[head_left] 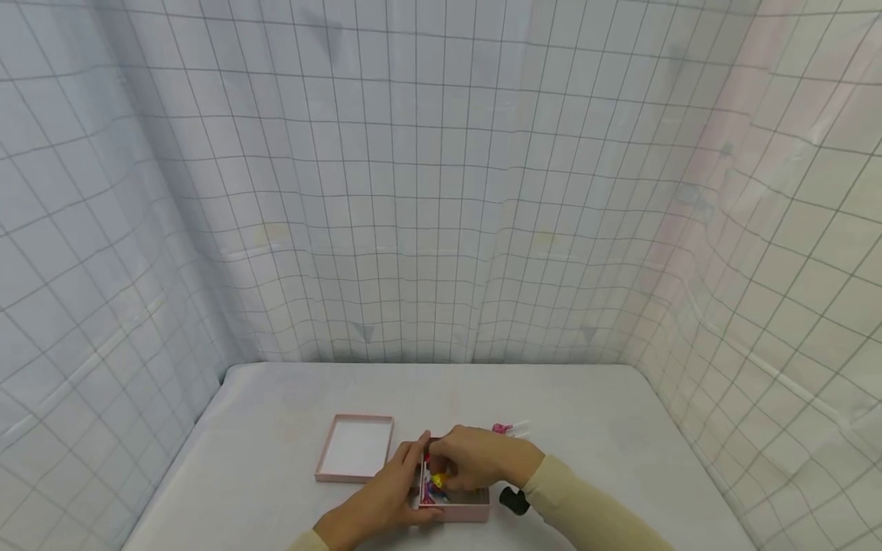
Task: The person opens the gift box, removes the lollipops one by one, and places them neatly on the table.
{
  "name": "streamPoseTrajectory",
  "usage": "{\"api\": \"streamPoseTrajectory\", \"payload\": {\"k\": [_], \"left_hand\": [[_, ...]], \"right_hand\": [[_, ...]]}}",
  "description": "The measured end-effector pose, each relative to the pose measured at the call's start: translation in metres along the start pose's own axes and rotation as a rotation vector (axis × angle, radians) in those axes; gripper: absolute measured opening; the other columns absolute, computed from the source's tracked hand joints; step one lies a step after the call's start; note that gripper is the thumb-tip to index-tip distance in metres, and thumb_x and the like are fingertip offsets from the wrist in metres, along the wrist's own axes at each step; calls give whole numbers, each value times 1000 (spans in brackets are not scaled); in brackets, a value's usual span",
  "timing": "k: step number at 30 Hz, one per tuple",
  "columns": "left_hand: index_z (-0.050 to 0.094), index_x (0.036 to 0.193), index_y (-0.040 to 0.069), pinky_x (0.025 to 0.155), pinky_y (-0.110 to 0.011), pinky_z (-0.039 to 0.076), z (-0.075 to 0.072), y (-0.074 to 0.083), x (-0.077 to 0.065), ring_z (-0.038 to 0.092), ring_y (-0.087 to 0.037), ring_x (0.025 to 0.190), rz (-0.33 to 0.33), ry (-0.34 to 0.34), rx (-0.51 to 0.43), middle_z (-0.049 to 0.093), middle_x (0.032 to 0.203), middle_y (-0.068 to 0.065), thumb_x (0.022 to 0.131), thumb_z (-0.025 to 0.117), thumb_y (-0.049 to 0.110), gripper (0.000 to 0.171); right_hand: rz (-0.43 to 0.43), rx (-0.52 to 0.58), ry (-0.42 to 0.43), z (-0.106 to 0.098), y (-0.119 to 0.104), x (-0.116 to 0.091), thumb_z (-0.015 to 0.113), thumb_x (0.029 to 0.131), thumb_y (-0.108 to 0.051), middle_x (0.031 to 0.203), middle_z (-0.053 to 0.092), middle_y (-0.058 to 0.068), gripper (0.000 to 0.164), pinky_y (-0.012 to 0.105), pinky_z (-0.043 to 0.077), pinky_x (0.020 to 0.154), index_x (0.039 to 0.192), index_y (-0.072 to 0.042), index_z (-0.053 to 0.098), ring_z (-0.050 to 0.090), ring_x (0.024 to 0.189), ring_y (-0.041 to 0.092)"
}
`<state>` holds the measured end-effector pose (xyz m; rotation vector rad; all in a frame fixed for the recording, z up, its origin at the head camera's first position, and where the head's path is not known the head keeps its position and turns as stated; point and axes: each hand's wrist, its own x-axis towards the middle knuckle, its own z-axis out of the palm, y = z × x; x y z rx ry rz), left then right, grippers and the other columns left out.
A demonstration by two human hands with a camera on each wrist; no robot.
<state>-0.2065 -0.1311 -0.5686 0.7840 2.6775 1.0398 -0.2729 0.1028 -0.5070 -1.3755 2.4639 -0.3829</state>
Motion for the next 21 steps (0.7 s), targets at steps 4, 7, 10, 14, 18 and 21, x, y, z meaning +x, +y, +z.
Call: {"api": "streamPoseTrajectory", "payload": {"k": [4,7,10,14,18,21], "left_hand": [[22,183,1,122,-61,59,1,-2,0,65,-39,145,14,13,17,51,167,-24,96,95,57,127],[22,183,-1,121,-60,60,1,-3,0,65,-38,144,36,26,36,52,166,-23,96,95,58,127],[23,182,-2,120,-59,62,0,-3,1,66,-38,143,51,36,50,52,165,-22,96,95,58,127],[23,182,-2,119,-58,62,1,-3,0,66,-37,142,41,27,49,52,165,-23,96,95,58,128],[22,183,0,120,-60,61,2,-4,1,66,-37,142,13,9,33,51,167,-23,96,95,58,128],[22,183,0,120,-60,61,2,-4,1,66,-37,142,10,8,32,52,166,-23,96,95,57,128]], "right_hand": [[-20,-2,25,-1,0,-3,92,97,-10,100,78,-15,20,5,55,81,110,-17,79,67,89,-8],[-31,-8,41,-2,0,-5,92,97,-11,100,77,-16,19,5,54,80,110,-18,79,66,88,-8],[-37,-14,55,-4,0,-7,91,98,-11,99,76,-16,19,5,54,80,111,-19,79,65,88,-7],[-23,11,65,-8,0,-11,90,99,-12,101,77,-17,19,8,55,82,112,-20,80,66,90,-6],[-6,24,78,-12,1,-16,89,100,-12,106,79,-16,20,10,57,85,117,-21,81,68,92,-5],[-9,17,89,-14,2,-19,88,101,-12,110,81,-14,22,10,57,87,121,-20,81,69,94,-4]]}}
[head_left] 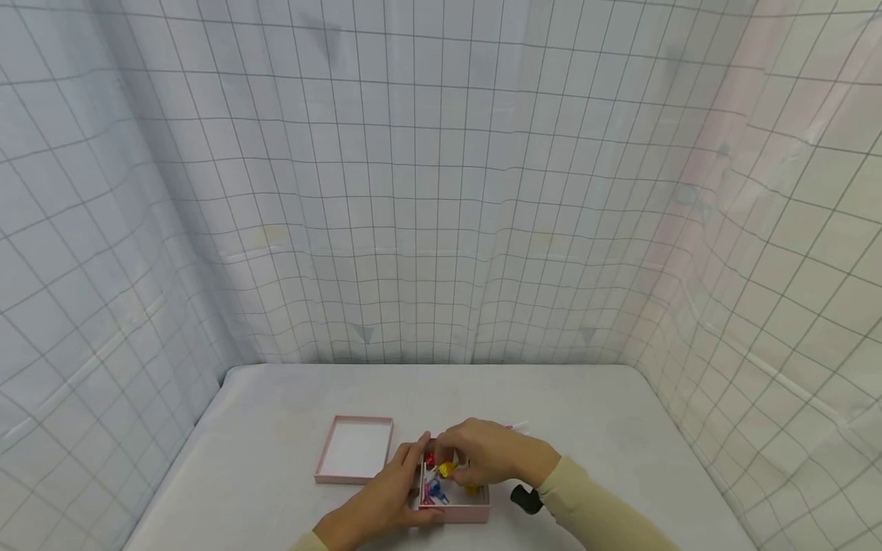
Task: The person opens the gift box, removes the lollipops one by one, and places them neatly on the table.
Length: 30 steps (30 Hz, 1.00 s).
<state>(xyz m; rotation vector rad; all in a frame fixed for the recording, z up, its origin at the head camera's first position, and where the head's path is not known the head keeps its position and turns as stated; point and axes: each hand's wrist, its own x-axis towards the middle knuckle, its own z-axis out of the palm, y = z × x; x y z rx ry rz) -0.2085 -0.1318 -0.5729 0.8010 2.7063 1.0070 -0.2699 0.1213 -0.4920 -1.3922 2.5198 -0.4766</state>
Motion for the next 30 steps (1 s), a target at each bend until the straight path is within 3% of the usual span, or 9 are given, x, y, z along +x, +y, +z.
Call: {"api": "streamPoseTrajectory", "payload": {"k": [14,21,24,30], "left_hand": [[21,184,2,119,-61,61,-3,3,2,67,-33,136,-26,-19,7,53,166,-24,95,96,55,128],[20,184,3,120,-64,59,-5,5,2,67,-39,141,-41,-27,1,52,166,-25,95,97,56,128],[20,184,4,118,-62,62,-3,-3,2,68,-37,137,-3,-14,11,53,163,-26,97,93,60,127],[20,184,4,117,-62,63,-3,-1,1,68,-37,137,-9,-9,25,54,161,-26,96,94,59,128]], "right_hand": [[-2,-1,52,-4,7,-11,88,103,-13,106,77,-16,18,12,57,86,116,-23,81,68,94,-3],[0,-6,80,-7,9,-18,87,104,-13,113,82,-12,17,13,59,88,117,-21,81,70,97,-2],[19,3,84,-8,11,-22,87,104,-14,113,82,-12,17,13,59,87,118,-21,81,70,96,-2],[35,42,103,-11,13,-31,88,104,-14,114,82,-12,17,22,66,89,118,-21,81,71,96,-2]]}}
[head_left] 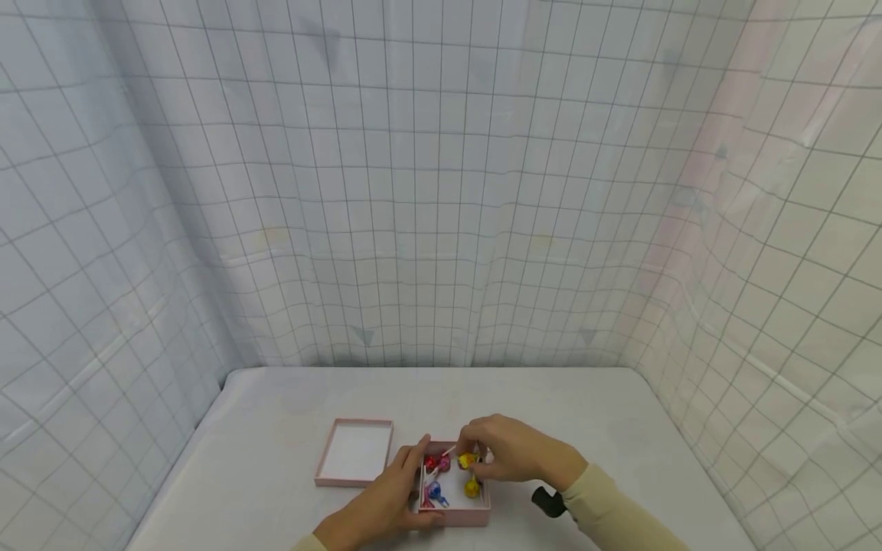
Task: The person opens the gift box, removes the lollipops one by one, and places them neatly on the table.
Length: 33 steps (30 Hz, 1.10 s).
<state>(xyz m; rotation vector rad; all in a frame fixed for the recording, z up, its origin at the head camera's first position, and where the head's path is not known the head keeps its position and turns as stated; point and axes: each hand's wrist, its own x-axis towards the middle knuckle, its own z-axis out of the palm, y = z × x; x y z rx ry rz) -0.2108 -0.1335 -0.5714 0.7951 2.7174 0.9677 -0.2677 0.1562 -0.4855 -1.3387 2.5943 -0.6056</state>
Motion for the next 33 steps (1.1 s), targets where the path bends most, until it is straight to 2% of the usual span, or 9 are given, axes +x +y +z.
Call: {"api": "streamPoseTrajectory", "payload": {"k": [1,4,7,10,15,21,25,33], "left_hand": [[21,184,3,118,-66,60,-3,6,-1,67,-41,141,-34,-13,-18,53,164,-27,94,97,57,130],[21,184,4,119,-66,59,-3,9,0,66,-41,143,-56,-20,-13,52,165,-26,93,98,56,130],[21,184,4,119,-65,60,-3,8,2,67,-38,139,-69,-28,-12,53,165,-26,93,98,57,130],[20,185,5,118,-64,61,-1,7,3,68,-34,135,-89,-39,-7,53,164,-25,93,97,59,131],[21,184,5,120,-65,60,1,5,3,67,-35,137,-88,-31,-5,53,165,-24,92,98,60,133],[20,185,7,121,-67,57,1,5,2,66,-38,140,-96,-31,-17,52,167,-25,91,98,61,133],[21,184,6,121,-67,58,-1,6,1,66,-36,140,-84,-25,-19,53,166,-24,92,98,61,132],[21,184,7,122,-67,57,0,6,2,66,-38,142,-94,-27,-12,52,167,-24,92,98,61,132]], "right_hand": [[6,3,3,-1,0,-2,88,104,-14,114,82,-12,17,23,67,89,118,-21,81,71,96,-2],[18,-4,13,-2,3,-6,87,105,-16,114,82,-12,15,21,65,87,118,-22,81,69,95,-3],[31,-6,22,-2,7,-11,87,106,-17,114,82,-13,14,17,62,86,119,-21,82,69,95,-2],[39,2,31,-3,11,-16,87,106,-16,115,82,-12,15,19,63,87,120,-19,82,67,96,-5],[40,18,53,-4,17,-23,86,106,-15,114,82,-12,15,24,66,85,121,-17,83,69,94,-1],[61,15,59,-2,23,-31,87,106,-17,110,82,-11,15,22,63,83,119,-20,82,67,93,1],[56,22,75,-1,26,-36,87,105,-16,110,83,-9,15,28,67,85,118,-20,82,68,93,1],[72,50,82,0,32,-42,88,105,-16,109,82,-11,15,22,64,84,116,-22,80,65,92,-3]]}}
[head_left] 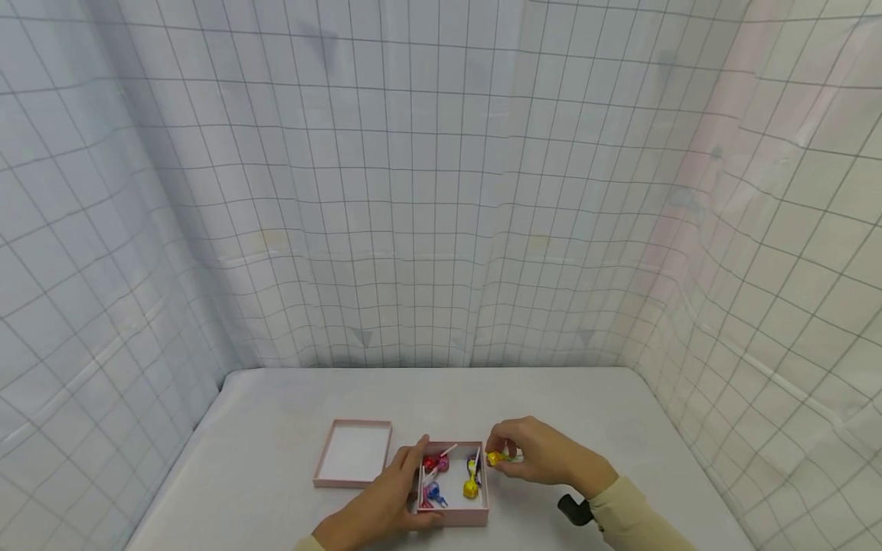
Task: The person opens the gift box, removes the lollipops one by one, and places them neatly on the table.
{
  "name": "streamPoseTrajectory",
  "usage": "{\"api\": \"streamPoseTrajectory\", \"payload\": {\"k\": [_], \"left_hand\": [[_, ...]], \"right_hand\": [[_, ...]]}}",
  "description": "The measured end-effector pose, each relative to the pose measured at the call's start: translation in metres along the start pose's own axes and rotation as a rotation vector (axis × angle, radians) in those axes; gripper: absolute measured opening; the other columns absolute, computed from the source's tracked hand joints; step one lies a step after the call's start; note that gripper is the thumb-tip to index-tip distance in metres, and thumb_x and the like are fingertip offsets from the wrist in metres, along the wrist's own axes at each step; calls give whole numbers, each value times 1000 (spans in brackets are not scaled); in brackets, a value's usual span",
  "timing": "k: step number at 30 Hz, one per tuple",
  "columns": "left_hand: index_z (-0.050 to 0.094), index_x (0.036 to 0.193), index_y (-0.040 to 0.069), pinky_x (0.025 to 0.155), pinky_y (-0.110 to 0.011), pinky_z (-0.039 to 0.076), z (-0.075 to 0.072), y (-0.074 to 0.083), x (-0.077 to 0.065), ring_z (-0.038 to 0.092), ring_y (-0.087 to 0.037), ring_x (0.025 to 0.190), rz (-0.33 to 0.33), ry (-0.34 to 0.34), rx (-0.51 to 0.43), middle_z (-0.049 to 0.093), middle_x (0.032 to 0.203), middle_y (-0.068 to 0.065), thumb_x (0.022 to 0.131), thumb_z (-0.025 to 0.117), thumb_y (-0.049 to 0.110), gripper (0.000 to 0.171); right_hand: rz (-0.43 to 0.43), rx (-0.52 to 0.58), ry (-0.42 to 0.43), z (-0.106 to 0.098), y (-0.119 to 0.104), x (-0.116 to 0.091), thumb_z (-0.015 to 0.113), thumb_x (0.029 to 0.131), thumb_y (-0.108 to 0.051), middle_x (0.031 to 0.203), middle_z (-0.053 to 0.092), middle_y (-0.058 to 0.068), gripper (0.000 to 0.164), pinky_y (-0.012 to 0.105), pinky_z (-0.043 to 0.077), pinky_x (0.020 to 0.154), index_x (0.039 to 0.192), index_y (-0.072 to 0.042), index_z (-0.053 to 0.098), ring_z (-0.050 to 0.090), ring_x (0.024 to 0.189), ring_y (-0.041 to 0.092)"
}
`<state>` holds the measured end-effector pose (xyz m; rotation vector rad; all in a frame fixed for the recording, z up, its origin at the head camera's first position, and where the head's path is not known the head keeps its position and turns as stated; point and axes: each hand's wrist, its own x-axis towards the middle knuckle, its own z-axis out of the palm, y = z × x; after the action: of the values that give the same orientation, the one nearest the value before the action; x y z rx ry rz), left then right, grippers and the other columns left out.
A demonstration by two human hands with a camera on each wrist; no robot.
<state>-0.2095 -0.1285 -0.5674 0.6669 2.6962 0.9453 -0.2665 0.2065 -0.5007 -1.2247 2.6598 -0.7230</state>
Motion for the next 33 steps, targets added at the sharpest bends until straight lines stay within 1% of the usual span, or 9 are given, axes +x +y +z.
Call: {"api": "streamPoseTrajectory", "payload": {"k": [3,7,10,13,17,22,26,31,33], "left_hand": [[20,185,7,123,-68,56,0,0,0,65,-39,143,-8,-6,-14,51,167,-24,92,98,60,132],[19,185,9,123,-67,56,0,0,1,65,-35,138,-23,-18,-32,51,166,-24,92,98,59,132],[18,186,10,123,-65,57,0,1,1,64,-33,135,-39,-27,-36,51,166,-23,93,97,60,132],[18,186,10,123,-65,57,0,0,2,65,-33,136,-36,-27,-28,51,166,-23,93,97,60,132],[18,186,10,122,-65,57,0,1,3,65,-34,135,-32,-26,-20,51,166,-23,93,97,59,131],[19,185,9,123,-67,56,0,1,2,65,-36,140,-28,-21,-24,51,165,-24,93,97,58,131],[20,185,9,122,-68,57,-1,1,2,65,-37,140,-33,-19,-18,52,165,-24,93,97,60,131],[20,186,12,121,-69,58,-2,2,4,66,-35,134,-77,-36,-5,52,166,-23,91,98,62,132],[20,185,11,120,-68,58,-1,2,4,66,-35,134,-68,-30,-2,52,166,-24,91,98,61,132]], "right_hand": [[8,9,3,2,2,-1,88,105,-15,107,80,-14,15,24,65,84,115,-23,80,65,91,-3],[24,30,3,4,6,-3,87,106,-14,107,79,-17,15,29,68,84,113,-24,79,66,92,-2],[34,40,5,7,9,-5,88,106,-15,107,79,-17,14,28,68,85,112,-23,79,67,93,-2],[46,47,5,8,11,-6,89,105,-16,108,81,-14,14,27,68,86,113,-21,79,67,94,-1],[71,57,-3,9,13,-8,90,104,-17,111,83,-11,14,27,67,86,113,-22,79,65,94,-3],[89,73,-10,11,17,-10,90,104,-19,112,83,-11,15,23,65,85,113,-23,80,65,93,-2],[85,73,-9,14,21,-11,91,104,-18,112,83,-12,15,24,66,85,114,-23,80,67,93,0],[52,58,12,17,25,-14,90,103,-14,108,81,-14,16,26,67,83,113,-21,79,66,92,-3],[45,56,16,18,26,-15,90,103,-13,107,79,-15,16,26,67,83,112,-21,79,66,92,-4]]}}
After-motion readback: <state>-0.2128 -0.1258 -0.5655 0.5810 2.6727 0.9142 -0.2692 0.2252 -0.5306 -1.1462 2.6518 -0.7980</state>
